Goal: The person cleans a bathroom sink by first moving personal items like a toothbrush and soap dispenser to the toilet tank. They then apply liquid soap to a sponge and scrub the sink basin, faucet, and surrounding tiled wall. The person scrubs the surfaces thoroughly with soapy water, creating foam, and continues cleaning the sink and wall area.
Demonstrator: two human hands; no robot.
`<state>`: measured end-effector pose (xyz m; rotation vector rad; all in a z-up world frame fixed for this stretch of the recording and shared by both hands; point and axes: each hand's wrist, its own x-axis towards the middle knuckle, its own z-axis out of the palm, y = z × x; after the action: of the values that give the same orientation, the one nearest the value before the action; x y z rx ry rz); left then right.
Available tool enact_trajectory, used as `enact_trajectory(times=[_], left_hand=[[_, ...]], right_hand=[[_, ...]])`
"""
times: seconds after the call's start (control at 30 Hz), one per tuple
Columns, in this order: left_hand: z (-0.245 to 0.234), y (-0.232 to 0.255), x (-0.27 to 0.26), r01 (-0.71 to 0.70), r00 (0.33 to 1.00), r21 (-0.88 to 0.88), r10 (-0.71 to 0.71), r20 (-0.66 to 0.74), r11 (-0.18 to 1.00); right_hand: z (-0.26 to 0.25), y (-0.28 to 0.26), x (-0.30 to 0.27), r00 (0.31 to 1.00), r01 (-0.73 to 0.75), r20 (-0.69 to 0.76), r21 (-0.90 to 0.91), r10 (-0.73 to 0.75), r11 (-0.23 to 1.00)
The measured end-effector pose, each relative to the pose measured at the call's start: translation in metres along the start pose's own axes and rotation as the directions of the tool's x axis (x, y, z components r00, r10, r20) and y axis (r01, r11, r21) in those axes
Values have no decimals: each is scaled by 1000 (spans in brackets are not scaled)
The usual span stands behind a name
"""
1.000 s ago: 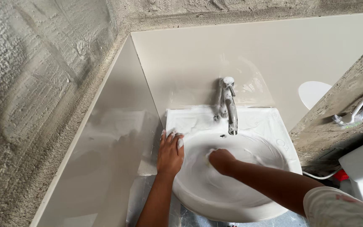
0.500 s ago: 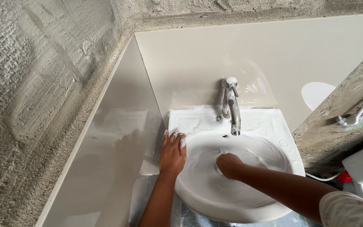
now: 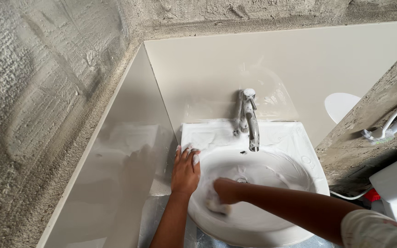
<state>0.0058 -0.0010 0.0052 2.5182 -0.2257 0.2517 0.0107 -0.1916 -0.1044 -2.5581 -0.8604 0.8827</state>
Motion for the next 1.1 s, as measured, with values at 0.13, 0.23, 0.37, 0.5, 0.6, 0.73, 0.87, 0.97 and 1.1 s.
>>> enact_trajectory(times=[0.13, 0.23, 0.37, 0.5, 0.6, 0.73, 0.87, 0.97, 1.1], left_hand=[[0, -3, 0, 17, 1000, -67, -19, -17, 998], [2, -4, 2, 27, 999, -121, -29, -21, 992], [10, -18, 5, 40, 996, -254, -59, -67, 966], [23, -47, 10, -82, 973, -443, -25, -229, 893], [37, -65, 12, -30, 978, -799, -148, -148, 601], [47, -77, 14, -175, 962, -951, -159, -220, 255], [42, -59, 4, -96, 960, -943, -221, -172, 320], [19, -39, 3, 99, 965, -679, -237, -113, 727], [6, -20, 4, 97, 990, -263, -121, -76, 960]], right_hand=[[-27, -17, 14, 624, 212, -779, 237, 56, 948], [-9, -26, 15, 736, 161, -656, 410, 167, 898], [-4, 1, -24, 897, 414, -47, 435, -439, 799], [-23, 2, -21, 902, 378, 29, 428, -430, 821], [-36, -33, 15, 833, 398, -534, 399, -143, 826], [-35, -65, -3, 609, 396, -693, -155, -385, 905], [-76, -56, 15, 718, 120, -647, -248, -256, 961], [-114, -18, 19, 761, -342, -641, -265, 101, 901], [-101, -34, 25, 697, -102, -693, -352, -186, 930]])
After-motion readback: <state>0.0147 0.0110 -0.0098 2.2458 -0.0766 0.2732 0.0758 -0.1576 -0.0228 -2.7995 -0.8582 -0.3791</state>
